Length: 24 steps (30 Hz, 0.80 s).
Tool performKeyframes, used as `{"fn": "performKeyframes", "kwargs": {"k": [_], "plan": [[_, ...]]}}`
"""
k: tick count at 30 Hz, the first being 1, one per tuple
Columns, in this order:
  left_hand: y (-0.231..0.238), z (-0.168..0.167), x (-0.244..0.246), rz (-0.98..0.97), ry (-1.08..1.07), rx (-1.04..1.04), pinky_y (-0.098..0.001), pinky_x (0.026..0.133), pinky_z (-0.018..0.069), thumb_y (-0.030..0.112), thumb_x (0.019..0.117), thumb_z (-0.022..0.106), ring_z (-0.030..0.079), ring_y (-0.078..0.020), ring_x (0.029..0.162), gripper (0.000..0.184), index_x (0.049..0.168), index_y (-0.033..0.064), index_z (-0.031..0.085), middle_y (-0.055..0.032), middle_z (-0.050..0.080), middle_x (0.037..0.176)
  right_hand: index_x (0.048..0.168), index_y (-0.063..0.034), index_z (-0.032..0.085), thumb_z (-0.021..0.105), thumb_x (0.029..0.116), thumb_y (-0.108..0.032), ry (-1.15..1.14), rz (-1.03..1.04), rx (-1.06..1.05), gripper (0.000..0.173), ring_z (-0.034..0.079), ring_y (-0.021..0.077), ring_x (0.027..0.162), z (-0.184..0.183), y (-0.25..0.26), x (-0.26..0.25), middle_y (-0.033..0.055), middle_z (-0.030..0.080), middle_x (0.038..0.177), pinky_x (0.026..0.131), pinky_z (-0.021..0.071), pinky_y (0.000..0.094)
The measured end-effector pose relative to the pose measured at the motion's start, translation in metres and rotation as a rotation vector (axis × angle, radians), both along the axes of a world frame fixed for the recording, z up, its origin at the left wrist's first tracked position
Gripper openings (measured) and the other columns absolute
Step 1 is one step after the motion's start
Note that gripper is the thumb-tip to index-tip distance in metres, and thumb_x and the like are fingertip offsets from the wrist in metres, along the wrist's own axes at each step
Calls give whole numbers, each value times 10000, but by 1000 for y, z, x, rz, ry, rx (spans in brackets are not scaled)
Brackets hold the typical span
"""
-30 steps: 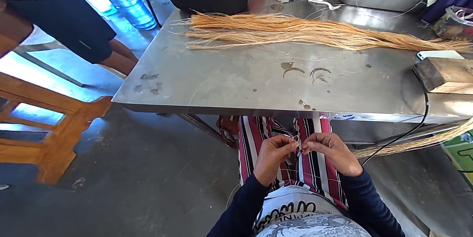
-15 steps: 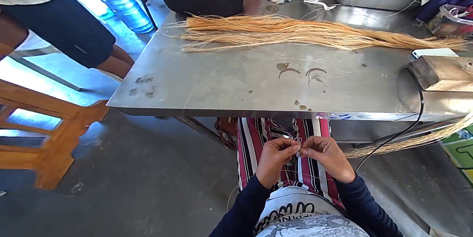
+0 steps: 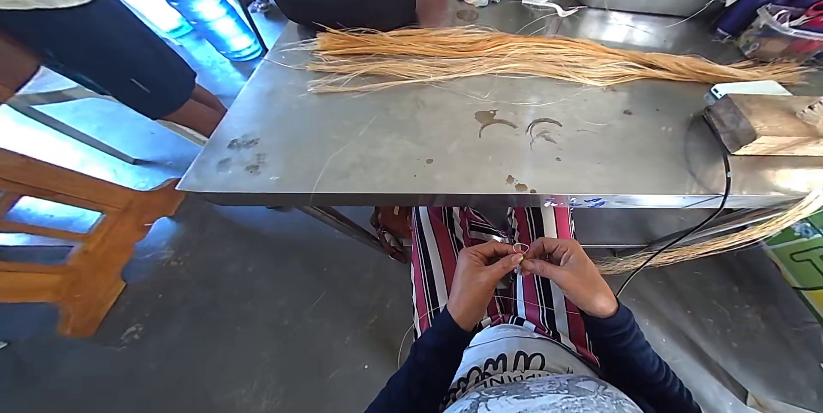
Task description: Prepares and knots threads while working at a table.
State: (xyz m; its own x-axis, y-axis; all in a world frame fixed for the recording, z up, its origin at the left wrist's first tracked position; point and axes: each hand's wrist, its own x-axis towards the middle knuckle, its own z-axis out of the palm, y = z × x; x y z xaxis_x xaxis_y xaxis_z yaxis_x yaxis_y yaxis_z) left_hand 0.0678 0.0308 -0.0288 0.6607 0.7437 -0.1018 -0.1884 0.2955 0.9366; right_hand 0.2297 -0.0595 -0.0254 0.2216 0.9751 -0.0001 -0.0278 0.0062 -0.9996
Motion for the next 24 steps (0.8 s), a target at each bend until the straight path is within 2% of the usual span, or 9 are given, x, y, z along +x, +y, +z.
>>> {"fn": "performKeyframes", "kwargs": {"k": [4, 7, 8, 10, 13, 16, 19, 22, 24], "plan": [[-2, -1, 3, 17, -7, 18, -152, 590, 481, -8, 901, 660, 597, 11, 664, 100, 881, 54, 735, 40, 704, 819, 930, -52, 698, 659, 924, -29, 0, -1, 5, 46, 687, 19, 757, 0, -1, -1, -53, 724, 818, 736, 580, 208], [-3, -5, 6, 40, -23, 83, -229, 814, 555, 26, 904, 652, 651, -55, 903, 75, 889, 54, 720, 3, 686, 957, 999, -30, 690, 719, 896, -96, -32, 8, -3, 126, 679, 17, 804, -1, -1, -5, -46, 712, 887, 753, 582, 209], [-4, -5, 8, 53, -34, 76, -250, 860, 557, 26, 901, 652, 652, -79, 964, 73, 882, 51, 719, -14, 683, 998, 1039, -13, 688, 736, 887, -102, -21, 13, 8, 183, 688, 24, 830, -4, -1, -8, -37, 721, 915, 774, 590, 215], [-6, -5, 10, 77, -51, 43, -263, 878, 563, 20, 896, 659, 654, -100, 1004, 68, 875, 44, 719, -39, 688, 1042, 1096, 17, 693, 745, 876, -59, 24, 4, 56, 238, 703, 32, 850, -11, 2, -18, -20, 744, 937, 799, 601, 231], [-8, -4, 10, 71, -70, 14, -249, 867, 564, 25, 887, 664, 654, -93, 1019, 68, 870, 53, 723, -36, 692, 1068, 1023, 21, 731, 709, 868, 34, 80, -13, 115, 157, 699, 14, 894, -19, 5, -30, 1, 746, 992, 847, 600, 224], [-2, -5, 2, 16, -107, -41, -253, 841, 577, 23, 909, 646, 672, -88, 978, 94, 885, 69, 725, -30, 707, 1062, 944, 10, 754, 706, 877, 12, 39, -3, 124, 82, 686, 5, 914, -20, 9, -24, 22, 741, 1020, 838, 589, 205], [10, 0, -11, -69, -78, -103, -269, 857, 566, 2, 939, 581, 668, -86, 926, 146, 909, 74, 704, -9, 708, 996, 928, 0, 739, 718, 910, -66, -140, -36, 114, 72, 669, 7, 826, -18, 11, -5, 5, 725, 917, 758, 575, 194], [21, 8, -26, -197, -22, -206, -297, 809, 611, -1, 990, 481, 724, -125, 846, 192, 933, 89, 640, -29, 738, 913, 949, 1, 753, 722, 915, -66, -298, -95, 171, 81, 701, 16, 839, -11, 9, 10, 11, 759, 907, 805, 591, 208], [25, 8, -35, -268, -92, -268, -329, 822, 632, 2, 1009, 458, 764, -172, 849, 210, 948, 94, 637, -77, 773, 928, 955, 3, 760, 713, 926, -71, -420, -143, 248, 91, 706, 15, 855, -9, 7, 14, 22, 762, 919, 830, 591, 198]]}}
